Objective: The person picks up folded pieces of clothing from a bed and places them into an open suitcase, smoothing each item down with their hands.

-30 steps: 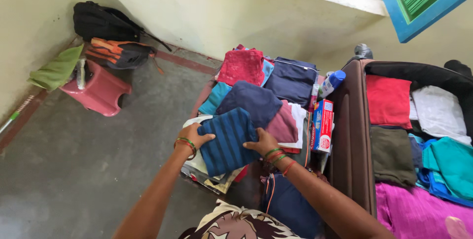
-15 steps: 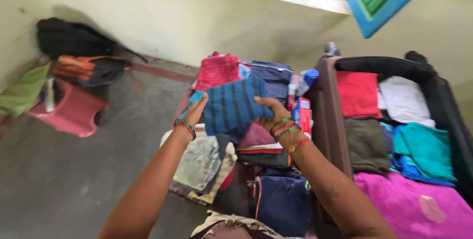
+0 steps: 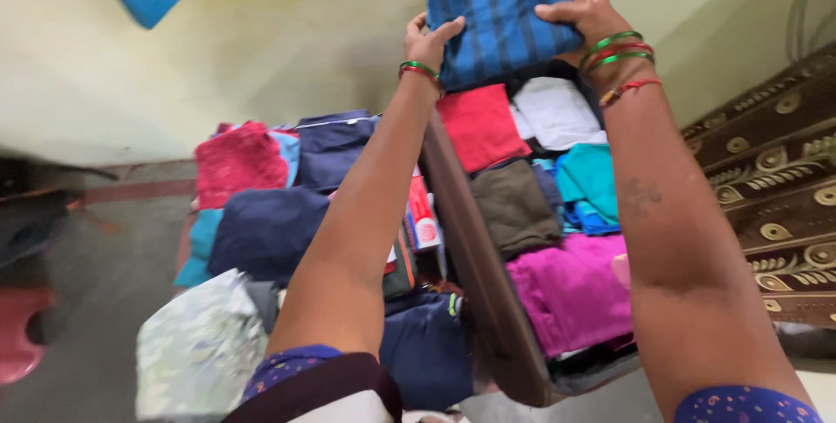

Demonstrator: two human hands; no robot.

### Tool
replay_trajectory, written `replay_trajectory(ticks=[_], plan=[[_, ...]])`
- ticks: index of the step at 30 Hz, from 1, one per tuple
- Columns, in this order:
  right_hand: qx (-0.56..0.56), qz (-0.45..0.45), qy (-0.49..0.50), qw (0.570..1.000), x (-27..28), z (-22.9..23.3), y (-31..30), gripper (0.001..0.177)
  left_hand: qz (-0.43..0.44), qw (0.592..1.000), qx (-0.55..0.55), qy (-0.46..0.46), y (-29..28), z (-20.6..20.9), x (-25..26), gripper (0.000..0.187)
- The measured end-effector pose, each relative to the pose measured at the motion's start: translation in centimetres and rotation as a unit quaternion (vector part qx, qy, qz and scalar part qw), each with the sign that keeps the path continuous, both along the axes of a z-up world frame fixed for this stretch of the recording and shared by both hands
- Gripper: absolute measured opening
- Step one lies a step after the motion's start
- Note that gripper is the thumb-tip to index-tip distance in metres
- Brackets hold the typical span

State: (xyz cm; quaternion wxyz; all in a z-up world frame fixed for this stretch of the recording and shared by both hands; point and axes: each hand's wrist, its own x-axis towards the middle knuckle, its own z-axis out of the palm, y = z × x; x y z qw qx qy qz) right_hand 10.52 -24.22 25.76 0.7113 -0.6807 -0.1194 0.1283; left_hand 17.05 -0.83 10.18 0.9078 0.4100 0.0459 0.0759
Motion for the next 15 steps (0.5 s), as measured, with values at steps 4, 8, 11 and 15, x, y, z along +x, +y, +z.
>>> replay_trajectory(ticks=[4, 8, 11, 15], plan=[[-0.134, -0.054, -0.04, 0.989, 6.7, -6.4, -12.3, 0.04, 0.108, 0.974, 0.195, -0.041, -9.1, -3.0, 5.0, 0.09], [-0.353, -0.142, -0.147, 0.913, 12.3, -15.6, -22.1, 0.047, 0.136, 0.924, 0.358, -0.003, -17.3, -8.6, 7.1, 0.094], [-0.278, -0.156, -0.185, 0.93, 14.3, -23.0, -25.4, 0.064, 0.2, 0.903, 0.376, -0.064, -21.1, -13.1, 8.0, 0.09], [-0.36, -0.234, -0.202, 0.88, 14.0, -27.5, -26.6, 0.088, 0.149, 0.893, 0.424, -0.029, -23.3, -17.5, 6.7, 0.102]])
